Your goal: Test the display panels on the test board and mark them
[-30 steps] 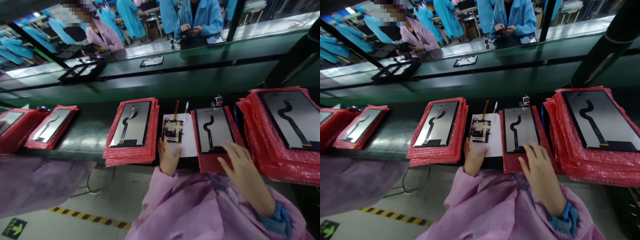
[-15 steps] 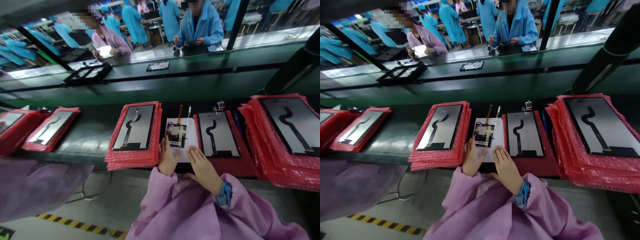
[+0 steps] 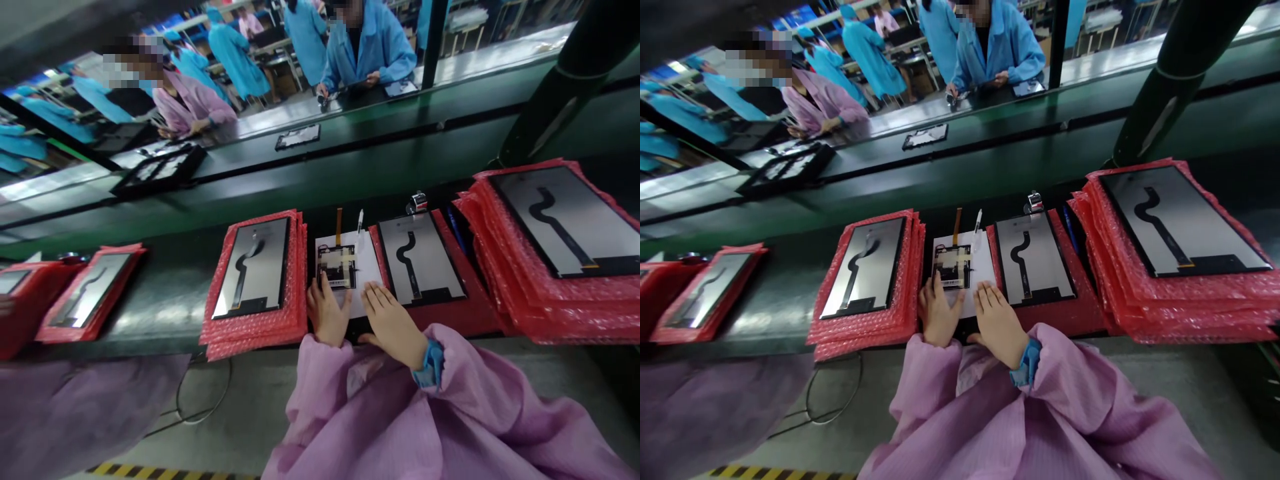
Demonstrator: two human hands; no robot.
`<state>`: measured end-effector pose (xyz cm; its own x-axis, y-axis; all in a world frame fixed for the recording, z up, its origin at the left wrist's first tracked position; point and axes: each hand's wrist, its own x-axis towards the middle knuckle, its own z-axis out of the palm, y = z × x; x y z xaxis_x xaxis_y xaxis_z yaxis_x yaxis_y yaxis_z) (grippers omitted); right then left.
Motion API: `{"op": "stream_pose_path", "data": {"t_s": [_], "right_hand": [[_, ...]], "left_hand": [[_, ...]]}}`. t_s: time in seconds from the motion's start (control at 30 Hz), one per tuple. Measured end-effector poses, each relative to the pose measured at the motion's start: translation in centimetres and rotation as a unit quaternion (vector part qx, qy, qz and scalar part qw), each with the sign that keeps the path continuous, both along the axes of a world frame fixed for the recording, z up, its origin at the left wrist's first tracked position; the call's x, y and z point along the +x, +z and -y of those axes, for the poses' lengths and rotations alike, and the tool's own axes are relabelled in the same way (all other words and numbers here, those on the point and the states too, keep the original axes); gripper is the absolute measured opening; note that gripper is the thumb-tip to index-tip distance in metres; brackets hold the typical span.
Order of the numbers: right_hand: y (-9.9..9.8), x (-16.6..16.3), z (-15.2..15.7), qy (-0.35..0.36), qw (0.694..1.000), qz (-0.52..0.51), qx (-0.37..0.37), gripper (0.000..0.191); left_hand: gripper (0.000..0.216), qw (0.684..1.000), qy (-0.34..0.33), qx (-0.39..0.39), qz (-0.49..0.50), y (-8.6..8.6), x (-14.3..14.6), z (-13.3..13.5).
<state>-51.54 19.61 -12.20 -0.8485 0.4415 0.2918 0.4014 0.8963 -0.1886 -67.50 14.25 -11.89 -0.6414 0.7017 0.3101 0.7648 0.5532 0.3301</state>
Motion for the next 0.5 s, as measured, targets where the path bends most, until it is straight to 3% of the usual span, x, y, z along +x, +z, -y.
{"op": "stream_pose_path", "data": {"t_s": [0.13, 0.37, 0.5], "right_hand": [[0.1, 0.8, 0.1, 0.026, 1.0, -0.004, 0.017, 0.106], [-0.3, 1.7, 0.8, 0.028, 0.998, -0.029, 0.056, 0.084], [-0.6, 2.0, 0.9, 0.047, 0.996, -0.047, 0.065, 0.073]], "left_hand": [[0.079, 1.0, -0.009, 0.012, -0.01, 0.0, -0.2, -0.1], [0.076, 0.999, -0.013, 0.025, -0.023, -0.1, -0.3, -0.2], [0.096, 0.998, -0.044, 0.035, -0.01, -0.9, -0.6, -0.3]]}}
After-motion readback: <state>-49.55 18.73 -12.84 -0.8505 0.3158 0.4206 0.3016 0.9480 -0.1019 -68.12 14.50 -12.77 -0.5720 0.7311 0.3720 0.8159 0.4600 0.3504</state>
